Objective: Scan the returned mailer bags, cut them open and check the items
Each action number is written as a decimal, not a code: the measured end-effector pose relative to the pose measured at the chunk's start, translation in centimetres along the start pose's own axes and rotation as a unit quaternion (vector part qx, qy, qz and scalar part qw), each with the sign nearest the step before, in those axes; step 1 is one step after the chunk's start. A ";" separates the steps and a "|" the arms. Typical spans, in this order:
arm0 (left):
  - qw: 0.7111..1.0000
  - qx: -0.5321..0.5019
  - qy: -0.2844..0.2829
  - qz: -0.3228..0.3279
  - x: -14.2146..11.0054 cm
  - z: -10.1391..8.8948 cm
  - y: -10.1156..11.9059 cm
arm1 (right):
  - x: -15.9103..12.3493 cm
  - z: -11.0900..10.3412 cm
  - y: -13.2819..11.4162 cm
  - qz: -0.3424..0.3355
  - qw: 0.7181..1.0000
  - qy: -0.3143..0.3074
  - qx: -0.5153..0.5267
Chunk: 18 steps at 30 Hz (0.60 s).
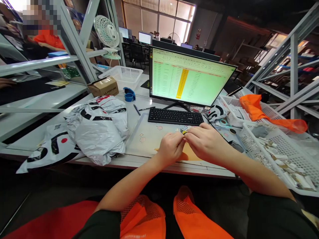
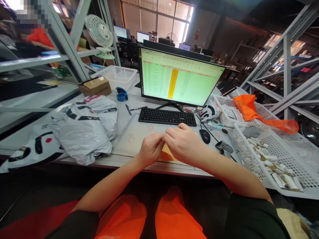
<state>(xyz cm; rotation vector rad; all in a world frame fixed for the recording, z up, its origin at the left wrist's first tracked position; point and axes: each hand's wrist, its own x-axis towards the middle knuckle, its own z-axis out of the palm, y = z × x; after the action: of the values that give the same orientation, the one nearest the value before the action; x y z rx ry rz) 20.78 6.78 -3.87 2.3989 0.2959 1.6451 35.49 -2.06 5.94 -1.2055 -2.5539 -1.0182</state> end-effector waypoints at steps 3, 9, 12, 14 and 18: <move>0.999 0.017 0.006 0.027 0.2 0.0 0.1 | -0.4 0.1 -0.1 0.014 0.999 0.023 -0.018; 0.998 0.020 0.026 0.059 0.7 0.1 0.4 | -0.9 0.7 -0.1 0.018 0.997 0.069 0.029; 0.997 0.015 0.041 0.059 0.8 0.2 0.4 | -0.8 0.5 -0.3 0.017 0.997 0.070 0.012; 0.997 0.016 0.046 0.065 0.7 0.2 0.4 | -0.6 0.1 -0.6 0.013 0.999 0.050 -0.014; 0.996 0.025 0.045 0.076 0.6 0.0 0.4 | -0.6 -0.6 -0.9 -0.009 0.999 0.022 -0.046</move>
<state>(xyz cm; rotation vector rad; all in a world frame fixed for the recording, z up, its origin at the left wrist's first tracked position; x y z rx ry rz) 20.98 6.56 -3.18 2.4427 0.1739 1.8349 35.10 -3.21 5.71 -1.1706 -2.5135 -1.1643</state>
